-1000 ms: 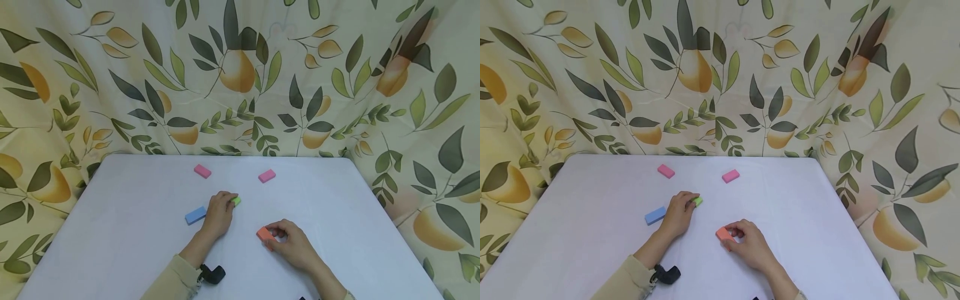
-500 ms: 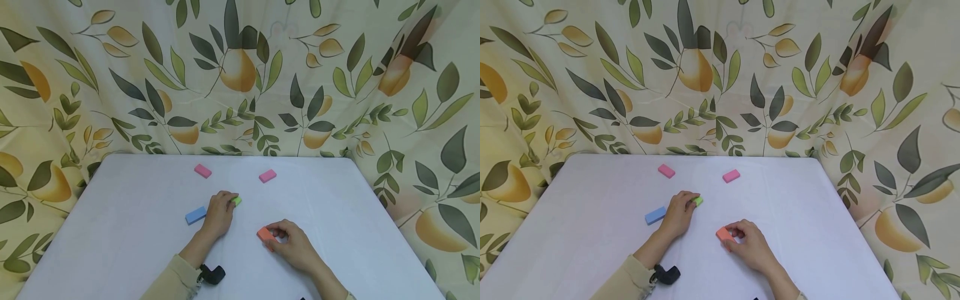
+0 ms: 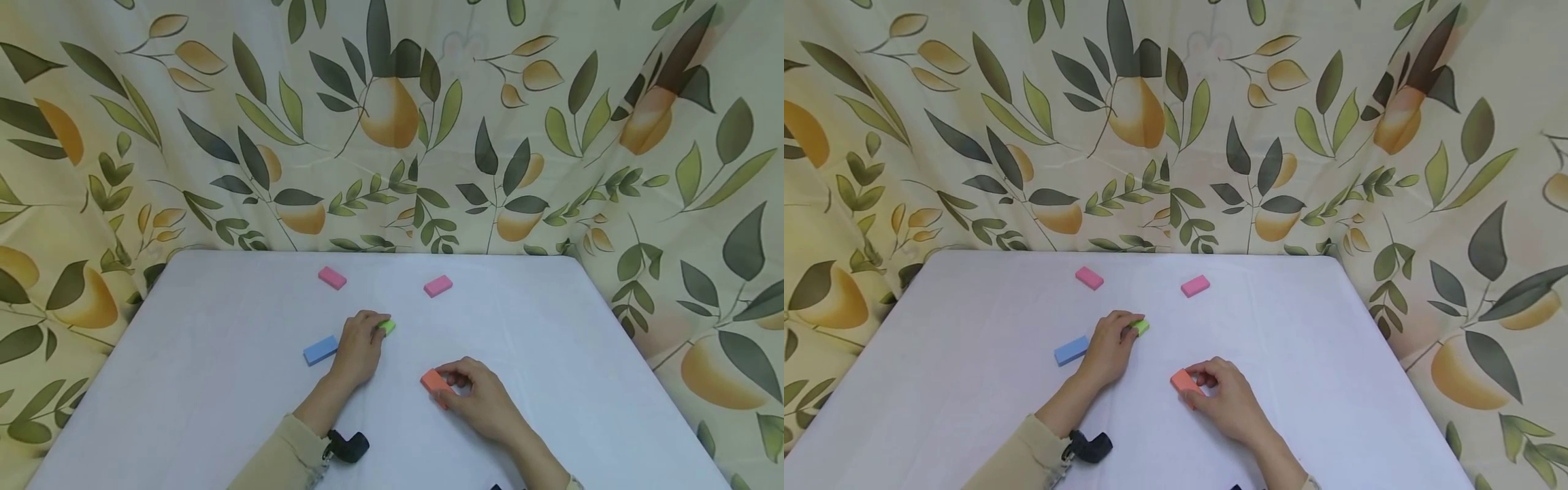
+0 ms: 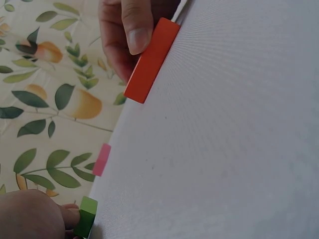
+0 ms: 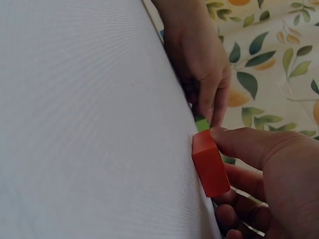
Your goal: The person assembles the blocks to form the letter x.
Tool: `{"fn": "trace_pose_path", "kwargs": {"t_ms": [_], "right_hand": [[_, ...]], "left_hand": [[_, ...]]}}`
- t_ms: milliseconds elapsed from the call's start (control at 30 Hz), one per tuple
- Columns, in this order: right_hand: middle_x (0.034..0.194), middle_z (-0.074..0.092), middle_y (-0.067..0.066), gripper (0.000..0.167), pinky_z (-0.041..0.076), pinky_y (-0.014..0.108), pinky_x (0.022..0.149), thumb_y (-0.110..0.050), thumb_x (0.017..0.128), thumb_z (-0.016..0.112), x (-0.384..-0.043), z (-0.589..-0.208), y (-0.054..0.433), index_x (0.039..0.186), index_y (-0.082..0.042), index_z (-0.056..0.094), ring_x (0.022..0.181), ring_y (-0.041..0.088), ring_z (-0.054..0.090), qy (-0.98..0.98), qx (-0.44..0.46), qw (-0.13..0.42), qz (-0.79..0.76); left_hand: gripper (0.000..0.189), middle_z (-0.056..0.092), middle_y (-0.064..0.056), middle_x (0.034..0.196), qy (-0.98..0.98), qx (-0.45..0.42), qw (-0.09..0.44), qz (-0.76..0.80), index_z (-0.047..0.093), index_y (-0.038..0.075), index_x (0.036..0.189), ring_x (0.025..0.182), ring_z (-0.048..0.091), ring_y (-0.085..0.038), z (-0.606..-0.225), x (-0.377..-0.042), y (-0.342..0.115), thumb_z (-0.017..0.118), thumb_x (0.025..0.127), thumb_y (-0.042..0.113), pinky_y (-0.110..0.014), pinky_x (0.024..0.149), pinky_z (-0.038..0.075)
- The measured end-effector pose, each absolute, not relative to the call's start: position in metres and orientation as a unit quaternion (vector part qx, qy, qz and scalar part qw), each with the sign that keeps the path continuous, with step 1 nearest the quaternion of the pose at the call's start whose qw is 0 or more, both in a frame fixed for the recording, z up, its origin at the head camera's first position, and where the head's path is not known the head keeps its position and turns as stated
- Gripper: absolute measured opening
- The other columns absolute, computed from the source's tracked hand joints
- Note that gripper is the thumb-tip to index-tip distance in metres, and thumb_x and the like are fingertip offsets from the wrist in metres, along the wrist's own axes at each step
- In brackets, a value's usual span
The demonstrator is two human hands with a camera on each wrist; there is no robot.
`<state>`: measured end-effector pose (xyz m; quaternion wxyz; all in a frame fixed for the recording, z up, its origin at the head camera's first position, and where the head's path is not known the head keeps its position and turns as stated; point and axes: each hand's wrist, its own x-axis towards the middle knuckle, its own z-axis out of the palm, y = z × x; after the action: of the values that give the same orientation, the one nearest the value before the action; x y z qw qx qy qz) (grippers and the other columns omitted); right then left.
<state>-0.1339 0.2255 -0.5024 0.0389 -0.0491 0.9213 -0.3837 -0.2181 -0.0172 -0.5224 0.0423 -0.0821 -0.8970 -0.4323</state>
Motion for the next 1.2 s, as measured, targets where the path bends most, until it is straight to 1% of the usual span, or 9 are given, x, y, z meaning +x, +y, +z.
{"fn": "trace_pose_path", "kwargs": {"t_ms": [200,467,700,1000,1200], "right_hand": [[0.091,0.063,-0.015,0.031,0.047,0.024,0.081,-0.022,0.083,0.086,-0.1315,-0.5011,0.2256,0.109,-0.034,0.076,0.089,0.01,0.057,0.923,-0.051,0.03,-0.38],[0.09,0.061,-0.015,0.032,0.047,0.022,0.077,-0.019,0.084,0.085,-0.1314,-0.5009,0.2256,0.111,-0.031,0.076,0.086,0.009,0.057,0.923,-0.073,0.014,-0.377],[0.09,0.061,-0.015,0.032,0.046,0.021,0.074,-0.016,0.083,0.084,-0.1305,-0.5016,0.2247,0.111,-0.03,0.076,0.084,0.008,0.056,0.924,-0.076,0.01,-0.373],[0.089,0.062,-0.014,0.032,0.045,0.021,0.069,-0.02,0.083,0.086,-0.1317,-0.5014,0.2232,0.112,-0.031,0.077,0.08,0.008,0.056,0.926,-0.08,0.001,-0.37],[0.09,0.062,-0.015,0.031,0.044,0.021,0.066,-0.028,0.084,0.087,-0.1314,-0.5012,0.223,0.113,-0.033,0.077,0.077,0.007,0.055,0.924,-0.077,0.014,-0.375]], "left_hand": [[0.031,0.065,-0.005,0.132,-0.896,-0.086,0.039,-0.435,0.069,0.016,0.133,0.118,0.056,-0.026,-0.5205,-0.216,-0.0152,0.061,0.103,0.013,-0.039,0.093,0.051],[0.03,0.065,-0.005,0.132,-0.9,-0.082,0.044,-0.426,0.07,0.017,0.132,0.112,0.056,-0.023,-0.5185,-0.2161,-0.0153,0.062,0.103,0.013,-0.034,0.087,0.05],[0.03,0.065,-0.006,0.133,-0.9,-0.084,0.043,-0.426,0.07,0.017,0.132,0.116,0.056,-0.025,-0.5189,-0.2157,-0.0163,0.061,0.103,0.013,-0.037,0.091,0.051],[0.03,0.065,-0.005,0.133,-0.901,-0.091,0.048,-0.422,0.069,0.017,0.133,0.118,0.056,-0.027,-0.5207,-0.2177,-0.0179,0.061,0.104,0.013,-0.04,0.094,0.051],[0.03,0.065,-0.006,0.134,-0.897,-0.094,0.041,-0.429,0.069,0.016,0.133,0.119,0.056,-0.028,-0.5207,-0.2173,-0.0186,0.06,0.104,0.013,-0.04,0.094,0.051]]}}
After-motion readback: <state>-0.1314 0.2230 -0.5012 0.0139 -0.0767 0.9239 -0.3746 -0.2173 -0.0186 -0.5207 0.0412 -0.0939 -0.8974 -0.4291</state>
